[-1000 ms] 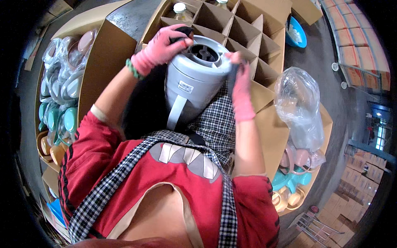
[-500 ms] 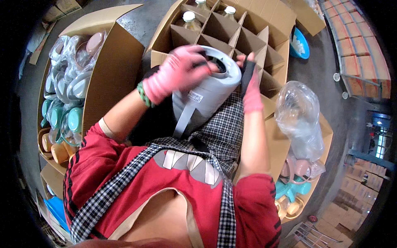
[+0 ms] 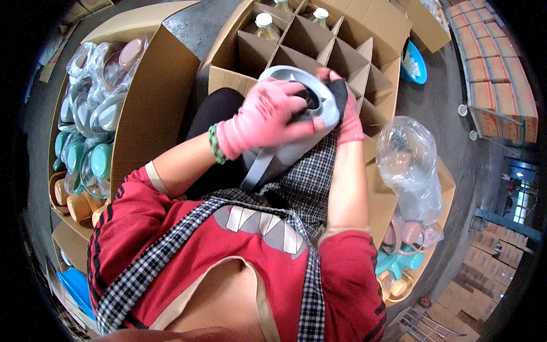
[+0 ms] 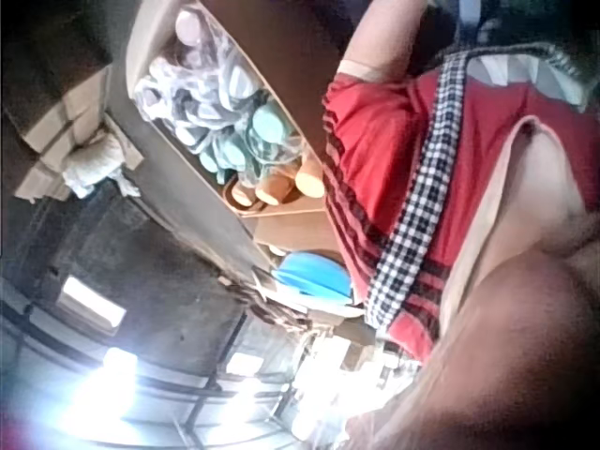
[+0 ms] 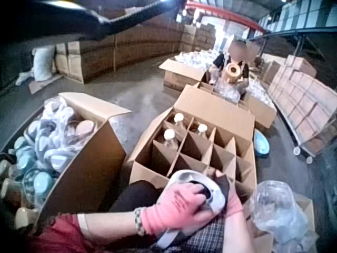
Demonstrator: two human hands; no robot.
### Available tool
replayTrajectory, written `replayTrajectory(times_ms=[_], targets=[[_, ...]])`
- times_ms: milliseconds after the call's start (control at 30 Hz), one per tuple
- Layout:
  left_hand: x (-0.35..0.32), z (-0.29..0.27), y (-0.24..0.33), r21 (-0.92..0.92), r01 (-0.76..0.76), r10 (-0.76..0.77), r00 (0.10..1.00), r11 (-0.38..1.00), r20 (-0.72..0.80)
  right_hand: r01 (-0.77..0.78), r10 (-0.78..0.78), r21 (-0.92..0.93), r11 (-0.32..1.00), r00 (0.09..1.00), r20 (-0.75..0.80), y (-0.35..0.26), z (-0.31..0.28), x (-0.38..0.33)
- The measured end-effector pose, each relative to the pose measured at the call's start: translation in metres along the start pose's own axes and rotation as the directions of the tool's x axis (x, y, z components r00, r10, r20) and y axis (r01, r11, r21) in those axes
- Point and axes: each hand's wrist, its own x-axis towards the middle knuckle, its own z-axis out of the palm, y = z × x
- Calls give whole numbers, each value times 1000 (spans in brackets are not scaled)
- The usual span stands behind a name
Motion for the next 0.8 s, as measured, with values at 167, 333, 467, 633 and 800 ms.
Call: replayTrajectory(times_ms=[167,333,467,633,800], targets=[[-1,-3,-56,-512,-35,39,999,858,-3,208,-203,-339,918,978,51,2,27,-47],[0,16,-98,-809,465,-591,784,360,188,189,-272,-539,821,959,-77,-5,50,-64],[-12,37,-99,-644,512,-251,638,-569,728,336,-337,-911,238,909,247,-39,84,-91],[-20,33,-69,-776,595,-309,712,-211,630,395,257,-903,171,867,428,-80,103,-92],[-15,36,-74,-789,615,-358,736,-2,575,658,420,-569,-493,753,507,-71,126,-76]])
